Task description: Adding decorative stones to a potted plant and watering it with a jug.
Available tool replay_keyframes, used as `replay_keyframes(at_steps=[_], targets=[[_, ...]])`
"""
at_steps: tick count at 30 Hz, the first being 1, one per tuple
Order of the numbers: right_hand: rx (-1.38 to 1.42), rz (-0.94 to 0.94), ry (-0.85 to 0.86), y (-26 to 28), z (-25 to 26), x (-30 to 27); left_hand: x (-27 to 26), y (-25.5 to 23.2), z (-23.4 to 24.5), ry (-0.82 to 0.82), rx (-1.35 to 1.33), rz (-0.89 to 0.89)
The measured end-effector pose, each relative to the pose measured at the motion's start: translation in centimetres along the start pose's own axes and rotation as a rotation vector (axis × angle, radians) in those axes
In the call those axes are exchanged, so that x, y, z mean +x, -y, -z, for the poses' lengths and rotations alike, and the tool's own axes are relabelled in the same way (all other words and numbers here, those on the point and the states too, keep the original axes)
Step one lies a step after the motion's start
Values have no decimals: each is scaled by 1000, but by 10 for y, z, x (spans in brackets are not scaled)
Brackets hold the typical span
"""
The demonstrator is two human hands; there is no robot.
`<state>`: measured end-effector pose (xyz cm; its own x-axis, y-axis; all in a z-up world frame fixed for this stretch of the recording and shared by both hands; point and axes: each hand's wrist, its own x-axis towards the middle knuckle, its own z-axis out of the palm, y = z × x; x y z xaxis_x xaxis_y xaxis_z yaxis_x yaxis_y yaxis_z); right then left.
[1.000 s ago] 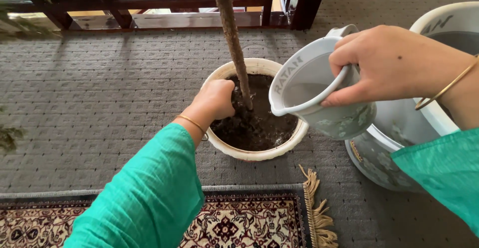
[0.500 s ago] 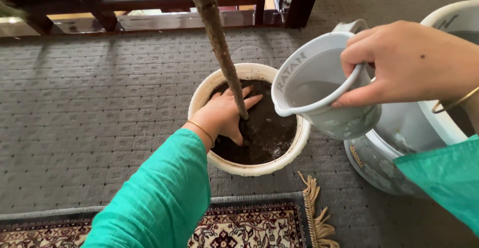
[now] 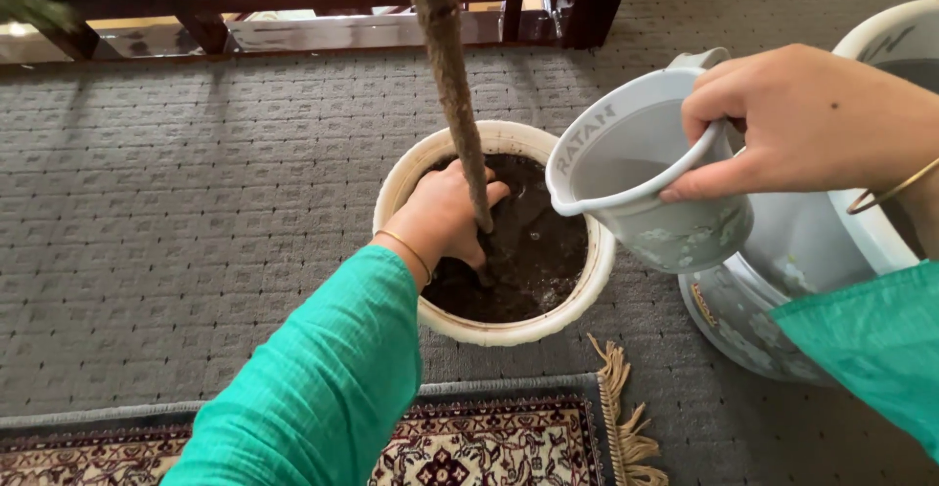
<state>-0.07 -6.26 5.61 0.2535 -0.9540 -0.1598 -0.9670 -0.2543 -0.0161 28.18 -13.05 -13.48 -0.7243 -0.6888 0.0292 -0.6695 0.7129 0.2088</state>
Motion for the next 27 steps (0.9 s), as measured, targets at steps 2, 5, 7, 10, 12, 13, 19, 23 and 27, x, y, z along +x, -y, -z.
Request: replay_keyframes(at_steps=[2, 5, 7, 10, 12, 13, 19, 23, 27], targets=[[21, 26, -18, -3, -4, 2, -1, -3, 4, 6, 10, 4], [-33, 53, -23, -8, -8, 6, -2, -9, 12, 56, 63, 32], [-38, 60, -36, -10, -10, 6, -5, -12, 14, 127, 65, 132], [-87, 42, -36, -8, -9, 5, -8, -11, 11, 74, 37, 168], [-86, 43, -34, -6, -8, 4, -9, -14, 10, 86, 60, 194], [-87, 45, -32, -5, -7, 4, -10, -15, 10, 99, 83, 219], [-44, 27, -7, -2, -7, 4, -18, -18, 7, 30, 43, 245], [-57, 38, 2, 0, -7, 3, -20, -22, 11, 35, 57, 237], [-36, 50, -2, 4, -6, 1, -14, -20, 8, 64, 74, 235]])
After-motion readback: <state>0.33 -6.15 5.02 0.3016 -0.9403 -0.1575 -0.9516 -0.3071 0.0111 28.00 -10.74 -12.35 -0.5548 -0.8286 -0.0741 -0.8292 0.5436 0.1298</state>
